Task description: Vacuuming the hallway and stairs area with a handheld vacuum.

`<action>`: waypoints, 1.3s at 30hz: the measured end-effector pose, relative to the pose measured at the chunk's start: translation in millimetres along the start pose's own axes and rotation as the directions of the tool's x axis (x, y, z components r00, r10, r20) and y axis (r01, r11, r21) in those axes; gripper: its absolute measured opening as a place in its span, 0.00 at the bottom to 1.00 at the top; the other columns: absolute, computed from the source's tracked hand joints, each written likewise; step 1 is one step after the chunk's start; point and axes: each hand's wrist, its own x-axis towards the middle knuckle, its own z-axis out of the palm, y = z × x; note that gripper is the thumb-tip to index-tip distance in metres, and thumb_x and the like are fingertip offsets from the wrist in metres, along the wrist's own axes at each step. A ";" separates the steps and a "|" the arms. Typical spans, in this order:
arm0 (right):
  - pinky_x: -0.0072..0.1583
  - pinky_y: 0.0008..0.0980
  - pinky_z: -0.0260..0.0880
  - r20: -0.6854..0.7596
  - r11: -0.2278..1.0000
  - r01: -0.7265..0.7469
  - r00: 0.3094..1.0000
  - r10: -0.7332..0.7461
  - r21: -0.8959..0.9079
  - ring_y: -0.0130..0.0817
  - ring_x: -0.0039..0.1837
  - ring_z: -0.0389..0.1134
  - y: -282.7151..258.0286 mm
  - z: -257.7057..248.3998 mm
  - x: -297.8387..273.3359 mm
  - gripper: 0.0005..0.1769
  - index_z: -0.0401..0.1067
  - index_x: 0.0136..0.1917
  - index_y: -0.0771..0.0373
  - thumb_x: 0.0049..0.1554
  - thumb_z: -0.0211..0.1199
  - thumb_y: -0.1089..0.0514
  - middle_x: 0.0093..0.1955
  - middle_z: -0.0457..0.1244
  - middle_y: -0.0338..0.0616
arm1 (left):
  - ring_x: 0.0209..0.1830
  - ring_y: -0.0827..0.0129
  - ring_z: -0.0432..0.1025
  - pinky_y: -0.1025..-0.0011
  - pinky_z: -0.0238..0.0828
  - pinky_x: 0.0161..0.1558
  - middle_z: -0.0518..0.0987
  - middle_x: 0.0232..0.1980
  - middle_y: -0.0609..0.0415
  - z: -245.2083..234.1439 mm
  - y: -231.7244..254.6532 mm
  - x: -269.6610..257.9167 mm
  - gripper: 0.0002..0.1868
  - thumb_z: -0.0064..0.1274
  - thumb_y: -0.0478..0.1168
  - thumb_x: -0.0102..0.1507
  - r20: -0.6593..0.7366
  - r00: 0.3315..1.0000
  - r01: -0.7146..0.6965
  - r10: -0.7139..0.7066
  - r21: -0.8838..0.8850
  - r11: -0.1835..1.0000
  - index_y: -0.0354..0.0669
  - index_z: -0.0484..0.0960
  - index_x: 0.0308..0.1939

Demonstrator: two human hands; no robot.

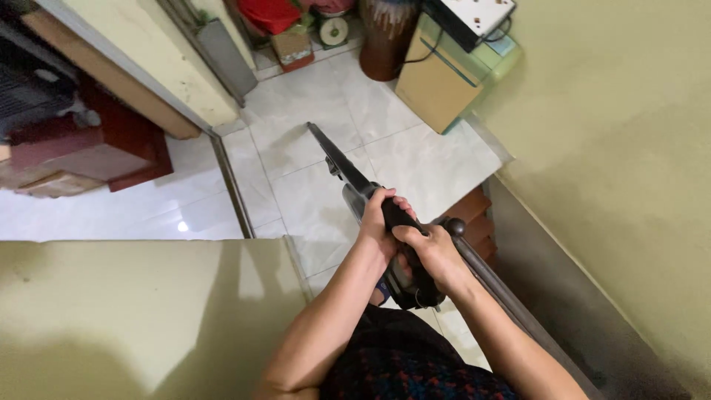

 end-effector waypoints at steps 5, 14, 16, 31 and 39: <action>0.30 0.33 0.60 -0.051 0.996 0.002 0.999 0.003 0.087 0.33 0.25 0.61 7.9 -4.6 -8.5 0.20 0.70 0.32 0.67 0.54 0.62 0.48 0.25 0.62 0.44 | 0.27 0.66 0.67 0.68 0.71 0.36 0.70 0.26 0.56 -6.6 -15.1 18.0 0.12 0.51 0.44 0.60 0.086 0.995 0.055 -0.058 0.033 0.998 0.45 0.67 0.27; 0.30 0.33 0.59 -0.046 0.992 0.114 0.993 -0.112 0.054 0.32 0.25 0.60 14.3 -20.6 -22.8 0.18 0.69 0.34 0.67 0.54 0.60 0.50 0.24 0.61 0.45 | 0.28 0.65 0.67 0.68 0.71 0.37 0.70 0.26 0.55 3.8 -35.7 5.7 0.13 0.52 0.45 0.60 0.034 0.995 0.089 -0.089 0.003 0.996 0.45 0.67 0.27; 0.30 0.33 0.58 -0.033 0.989 0.130 0.991 -0.128 0.071 0.32 0.24 0.60 17.2 -21.6 -23.8 0.16 0.69 0.34 0.66 0.54 0.60 0.50 0.24 0.61 0.45 | 0.28 0.65 0.67 0.68 0.71 0.37 0.70 0.26 0.55 2.6 -36.4 1.3 0.13 0.52 0.45 0.60 0.016 0.996 0.085 -0.085 -0.003 0.996 0.45 0.67 0.26; 0.29 0.33 0.58 0.097 0.994 0.076 0.992 -0.083 0.073 0.34 0.24 0.59 29.6 -21.7 -28.2 0.21 0.69 0.32 0.68 0.54 0.60 0.47 0.24 0.61 0.46 | 0.25 0.63 0.67 0.65 0.70 0.33 0.68 0.24 0.54 -11.7 -39.7 -15.4 0.14 0.49 0.45 0.61 -0.068 0.997 -0.034 0.029 -0.073 0.997 0.45 0.65 0.24; 0.29 0.34 0.58 0.017 0.993 0.085 0.996 -0.086 0.088 0.35 0.23 0.59 29.9 -29.0 -36.3 0.19 0.70 0.33 0.69 0.54 0.59 0.49 0.24 0.61 0.47 | 0.27 0.64 0.67 0.67 0.70 0.35 0.68 0.25 0.55 -1.0 -50.5 -11.2 0.13 0.49 0.45 0.61 0.014 0.999 0.050 -0.050 0.000 0.999 0.45 0.66 0.25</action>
